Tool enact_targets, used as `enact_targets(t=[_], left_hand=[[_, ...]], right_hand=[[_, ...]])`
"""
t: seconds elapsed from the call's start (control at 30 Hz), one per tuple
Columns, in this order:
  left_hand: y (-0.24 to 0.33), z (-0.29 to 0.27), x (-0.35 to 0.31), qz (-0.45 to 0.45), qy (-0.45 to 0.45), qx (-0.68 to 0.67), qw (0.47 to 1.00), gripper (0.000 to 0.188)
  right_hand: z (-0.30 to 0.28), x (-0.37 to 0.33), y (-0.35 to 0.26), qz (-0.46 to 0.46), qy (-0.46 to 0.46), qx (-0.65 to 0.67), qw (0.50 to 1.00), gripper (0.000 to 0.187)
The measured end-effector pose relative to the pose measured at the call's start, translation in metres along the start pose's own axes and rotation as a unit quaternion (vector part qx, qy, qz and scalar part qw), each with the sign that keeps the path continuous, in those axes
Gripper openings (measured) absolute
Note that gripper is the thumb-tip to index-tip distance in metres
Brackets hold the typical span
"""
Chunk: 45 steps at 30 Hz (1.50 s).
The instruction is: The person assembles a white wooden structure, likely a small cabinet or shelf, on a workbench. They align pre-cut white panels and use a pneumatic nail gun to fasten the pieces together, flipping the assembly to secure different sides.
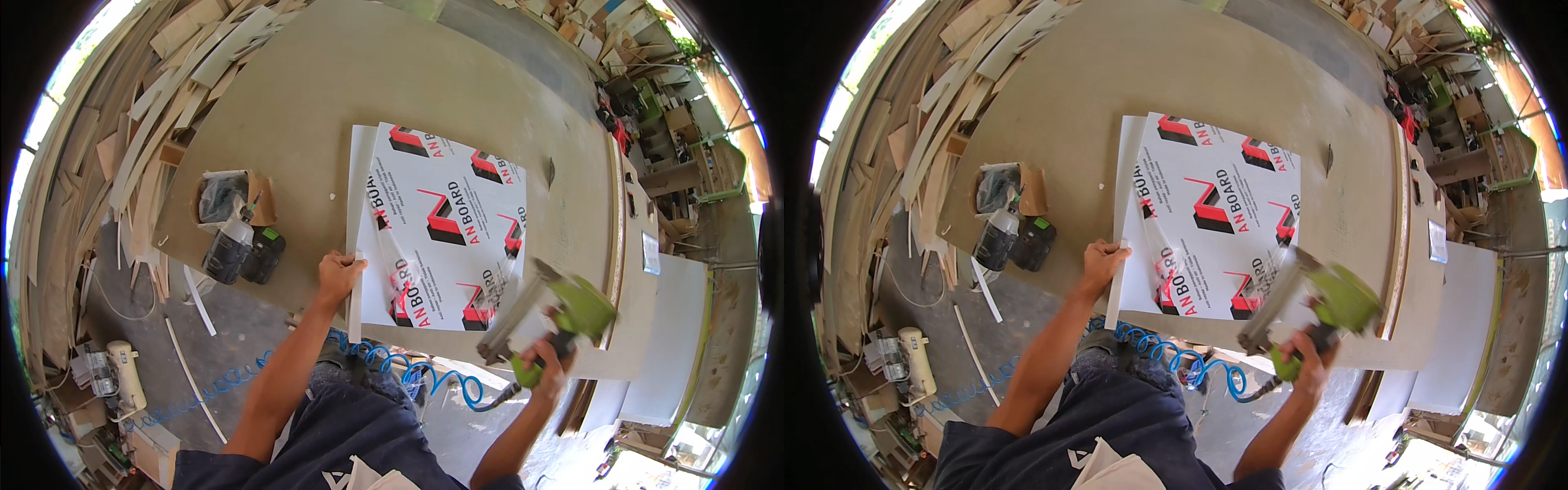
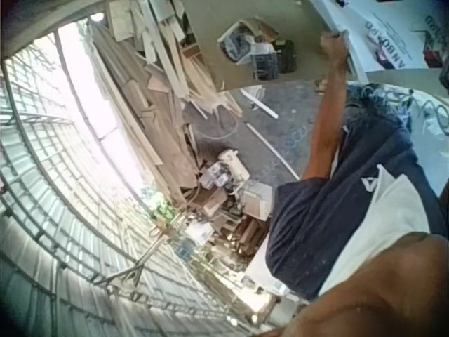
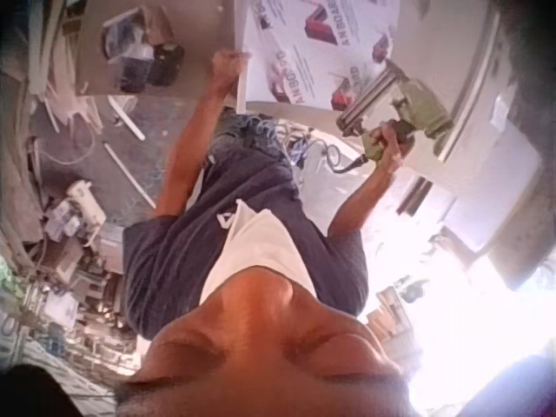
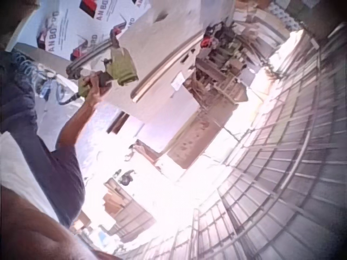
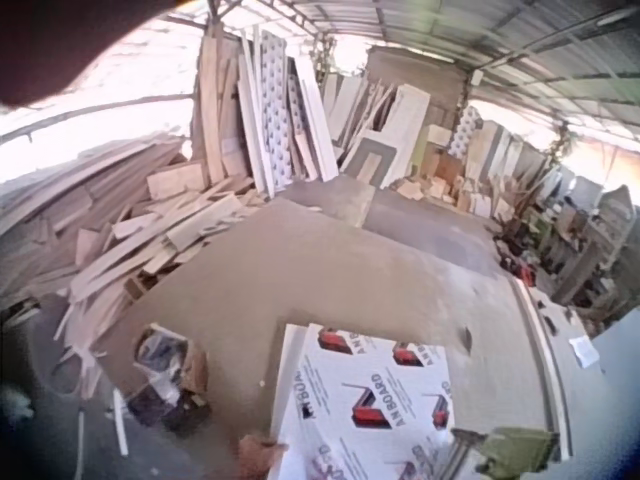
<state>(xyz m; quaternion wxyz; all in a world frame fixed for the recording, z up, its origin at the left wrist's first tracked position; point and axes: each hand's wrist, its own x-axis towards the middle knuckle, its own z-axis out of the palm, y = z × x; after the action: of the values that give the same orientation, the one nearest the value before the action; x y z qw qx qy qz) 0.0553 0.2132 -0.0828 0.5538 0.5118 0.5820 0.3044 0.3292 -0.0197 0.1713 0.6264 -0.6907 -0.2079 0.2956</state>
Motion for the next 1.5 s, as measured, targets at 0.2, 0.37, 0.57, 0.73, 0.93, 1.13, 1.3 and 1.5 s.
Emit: enact_targets(t=[0.2,0.37,0.57,0.73,0.93,1.13,1.3,1.5], left_hand=[[0.0,0.003,-0.005,0.002,0.002,-0.015,1.0,0.025],[0.004,0.004,-0.01,-0.005,0.019,-0.04,0.999,0.024],[0.001,0.005,-0.009,-0.015,0.023,-0.031,0.999,0.027],[0.001,0.004,-0.007,-0.003,0.022,-0.022,1.0,0.028],[0.006,0.003,-0.007,0.004,0.029,-0.02,0.999,0.032],[0.008,0.003,-0.008,-0.001,0.023,-0.017,1.0,0.027],[0.005,0.004,-0.008,-0.007,0.024,-0.015,1.0,0.026],[0.0,0.005,-0.006,0.011,0.025,-0.011,1.0,0.029]], right_hand=[[0.132,0.11,0.002,0.162,-0.37,-0.301,0.864,0.018],[0.207,0.144,0.021,0.213,-0.484,-0.335,0.78,0.033],[0.222,0.156,0.037,0.233,-0.515,-0.34,0.752,0.035],[0.228,0.154,0.044,0.259,-0.523,-0.355,0.731,0.037],[0.232,0.151,0.039,0.255,-0.542,-0.359,0.716,0.037],[0.231,0.157,0.048,0.254,-0.546,-0.359,0.713,0.038],[0.232,0.158,0.049,0.257,-0.553,-0.361,0.706,0.042],[0.234,0.162,0.049,0.246,-0.558,-0.381,0.695,0.042]])
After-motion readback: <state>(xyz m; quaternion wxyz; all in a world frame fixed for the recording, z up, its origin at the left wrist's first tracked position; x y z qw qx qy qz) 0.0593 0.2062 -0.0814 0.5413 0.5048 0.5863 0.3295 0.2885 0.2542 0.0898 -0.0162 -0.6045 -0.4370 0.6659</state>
